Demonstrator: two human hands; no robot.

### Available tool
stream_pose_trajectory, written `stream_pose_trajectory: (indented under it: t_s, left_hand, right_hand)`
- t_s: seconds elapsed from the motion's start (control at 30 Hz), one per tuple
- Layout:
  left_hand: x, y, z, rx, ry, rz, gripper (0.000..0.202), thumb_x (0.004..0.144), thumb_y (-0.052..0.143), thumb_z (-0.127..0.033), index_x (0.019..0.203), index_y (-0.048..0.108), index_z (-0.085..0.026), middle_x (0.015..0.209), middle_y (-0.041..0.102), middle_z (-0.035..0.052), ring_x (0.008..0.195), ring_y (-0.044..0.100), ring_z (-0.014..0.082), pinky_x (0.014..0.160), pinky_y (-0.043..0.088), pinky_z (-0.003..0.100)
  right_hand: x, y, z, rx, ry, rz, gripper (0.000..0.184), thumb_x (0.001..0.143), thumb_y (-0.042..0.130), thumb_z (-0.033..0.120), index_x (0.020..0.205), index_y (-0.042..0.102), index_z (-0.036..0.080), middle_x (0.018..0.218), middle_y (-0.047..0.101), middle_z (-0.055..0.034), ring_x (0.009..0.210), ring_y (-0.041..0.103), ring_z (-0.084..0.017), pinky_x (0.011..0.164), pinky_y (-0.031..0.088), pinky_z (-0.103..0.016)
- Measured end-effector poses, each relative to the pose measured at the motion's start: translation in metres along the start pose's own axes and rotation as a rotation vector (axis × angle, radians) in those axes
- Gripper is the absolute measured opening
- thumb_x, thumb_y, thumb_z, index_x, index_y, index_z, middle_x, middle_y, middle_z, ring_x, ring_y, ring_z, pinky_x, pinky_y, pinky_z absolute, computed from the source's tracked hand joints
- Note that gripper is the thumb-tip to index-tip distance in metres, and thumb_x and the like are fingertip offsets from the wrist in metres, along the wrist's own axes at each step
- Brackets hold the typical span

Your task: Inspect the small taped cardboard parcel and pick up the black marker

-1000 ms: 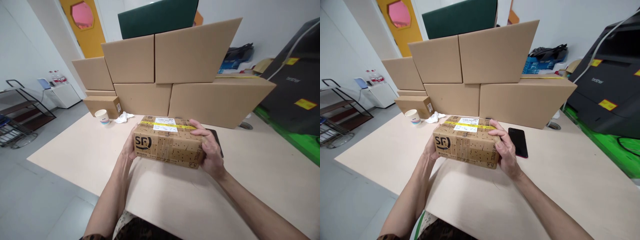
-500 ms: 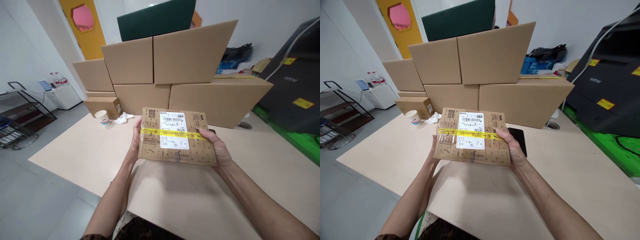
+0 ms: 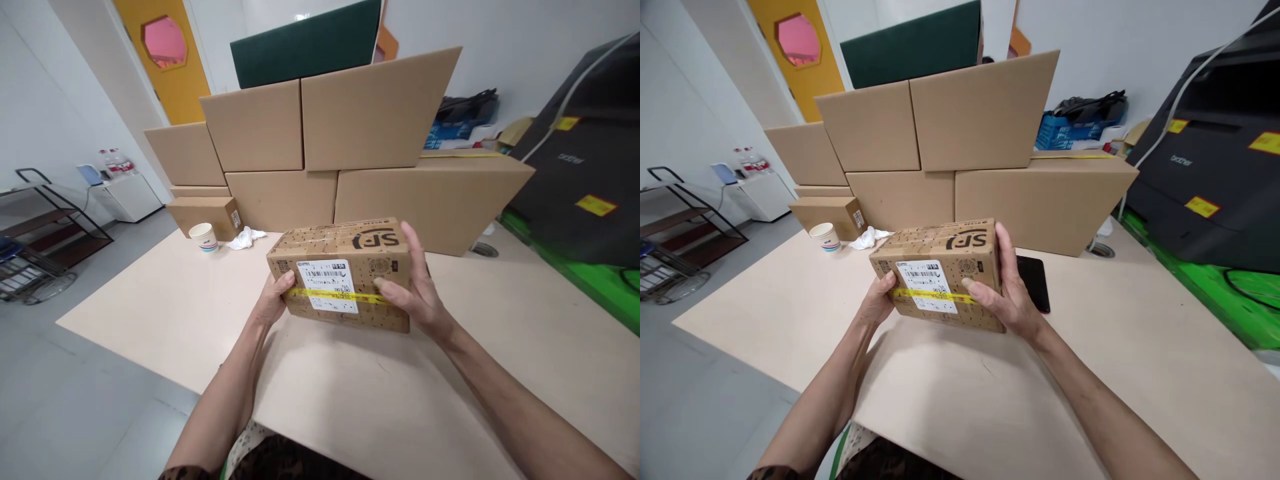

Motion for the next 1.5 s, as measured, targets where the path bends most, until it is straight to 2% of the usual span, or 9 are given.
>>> stream_pose_trajectory:
  t_s: [0.2, 0.33, 0.5, 0.6, 0.8, 0.97, 1.13, 1.33, 1.5]
  left_hand:
    - [-0.001, 0.007, -0.008, 0.105, 0.060, 0.088, 0.087, 0.067, 0.094, -0.053, 0.142, 0.062, -0.023, 0.138, 0.073, 0.0128, 0.140, 0.059, 0.0409, 0.115, 0.051, 0.053]
    - [0.000, -0.007, -0.012, 0.017, 0.117, -0.035, 0.089, 0.071, 0.082, -0.075, 0.144, 0.060, -0.029, 0.150, 0.065, 0.0082, 0.151, 0.048, 0.0367, 0.120, 0.046, 0.048]
    - [0.001, -0.014, -0.009, -0.062, 0.006, -0.141, 0.090, 0.066, 0.088, -0.037, 0.149, 0.056, -0.026, 0.145, 0.068, 0.0095, 0.146, 0.053, 0.0384, 0.121, 0.044, 0.050]
    - [0.000, -0.010, -0.014, -0.061, 0.016, -0.139, 0.096, 0.061, 0.084, -0.029, 0.152, 0.053, -0.027, 0.146, 0.067, 0.0087, 0.145, 0.055, 0.0381, 0.121, 0.044, 0.048]
    - [-0.003, -0.009, -0.023, -0.006, 0.107, -0.118, 0.090, 0.062, 0.085, -0.026, 0.147, 0.056, -0.031, 0.153, 0.061, 0.0053, 0.142, 0.057, 0.0343, 0.116, 0.048, 0.041]
    - [-0.002, -0.010, -0.029, 0.042, 0.189, -0.145, 0.076, 0.058, 0.092, -0.026, 0.129, 0.064, -0.031, 0.142, 0.063, 0.0030, 0.131, 0.060, 0.0277, 0.102, 0.053, 0.032]
    - [-0.004, -0.008, -0.031, 0.081, 0.225, -0.213, 0.052, 0.067, 0.093, -0.032, 0.111, 0.066, -0.029, 0.132, 0.066, 0.0030, 0.110, 0.065, 0.0215, 0.091, 0.054, 0.030]
    - [-0.003, -0.017, -0.033, 0.078, 0.260, -0.318, 0.036, 0.077, 0.087, -0.053, 0.091, 0.069, -0.024, 0.117, 0.074, 0.0044, 0.119, 0.064, 0.0232, 0.102, 0.050, 0.034]
    - [-0.001, -0.021, -0.023, 0.102, 0.180, -0.357, 0.051, 0.083, 0.074, -0.069, 0.107, 0.074, -0.024, 0.129, 0.073, 0.0081, 0.126, 0.065, 0.0273, 0.111, 0.050, 0.042]
  right_hand:
    - [-0.001, -0.011, -0.019, 0.135, 0.052, -0.052, 0.091, 0.090, 0.071, 0.059, 0.166, 0.021, 0.050, 0.170, 0.041, 0.0036, 0.154, 0.044, -0.034, 0.128, 0.034, -0.061]
    - [-0.002, -0.003, -0.018, 0.073, 0.083, -0.013, 0.108, 0.081, 0.082, 0.056, 0.166, 0.016, 0.051, 0.164, 0.047, -0.0009, 0.145, 0.054, -0.035, 0.122, 0.042, -0.061]
    - [-0.004, 0.010, -0.007, -0.068, -0.012, 0.049, 0.114, 0.074, 0.088, 0.057, 0.165, 0.019, 0.050, 0.170, 0.031, -0.0033, 0.155, 0.038, -0.040, 0.124, 0.038, -0.065]
    - [-0.007, 0.010, -0.004, -0.141, -0.086, 0.046, 0.114, 0.076, 0.084, 0.064, 0.167, 0.017, 0.047, 0.173, 0.023, -0.0040, 0.160, 0.026, -0.042, 0.125, 0.034, -0.066]
    - [-0.011, 0.015, -0.007, -0.068, -0.042, 0.075, 0.105, 0.086, 0.075, 0.063, 0.167, 0.009, 0.049, 0.169, 0.036, -0.0046, 0.147, 0.049, -0.037, 0.120, 0.044, -0.061]
    - [-0.010, 0.005, -0.017, -0.003, 0.156, -0.114, 0.091, 0.087, 0.076, 0.050, 0.163, 0.028, 0.045, 0.168, 0.042, -0.0006, 0.154, 0.041, -0.034, 0.125, 0.038, -0.057]
    - [-0.007, 0.002, -0.030, 0.179, 0.377, -0.238, 0.070, 0.080, 0.081, 0.054, 0.143, 0.053, 0.040, 0.139, 0.067, -0.0032, 0.128, 0.065, -0.032, 0.103, 0.059, -0.051]
    - [-0.006, -0.003, -0.042, 0.245, 0.355, -0.357, 0.041, 0.086, 0.072, 0.066, 0.115, 0.072, 0.037, 0.124, 0.072, 0.0001, 0.111, 0.070, -0.024, 0.082, 0.062, -0.037]
    - [-0.007, -0.005, -0.045, 0.201, 0.315, -0.356, 0.036, 0.093, 0.064, 0.066, 0.114, 0.074, 0.040, 0.120, 0.073, 0.0022, 0.109, 0.069, -0.021, 0.089, 0.059, -0.037]
Point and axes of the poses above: each hand's wrist, its own x-axis towards the middle knuckle, its own y-axis out of the palm, z = x × y, the point moved 8 cm from there along x, towards the middle knuckle
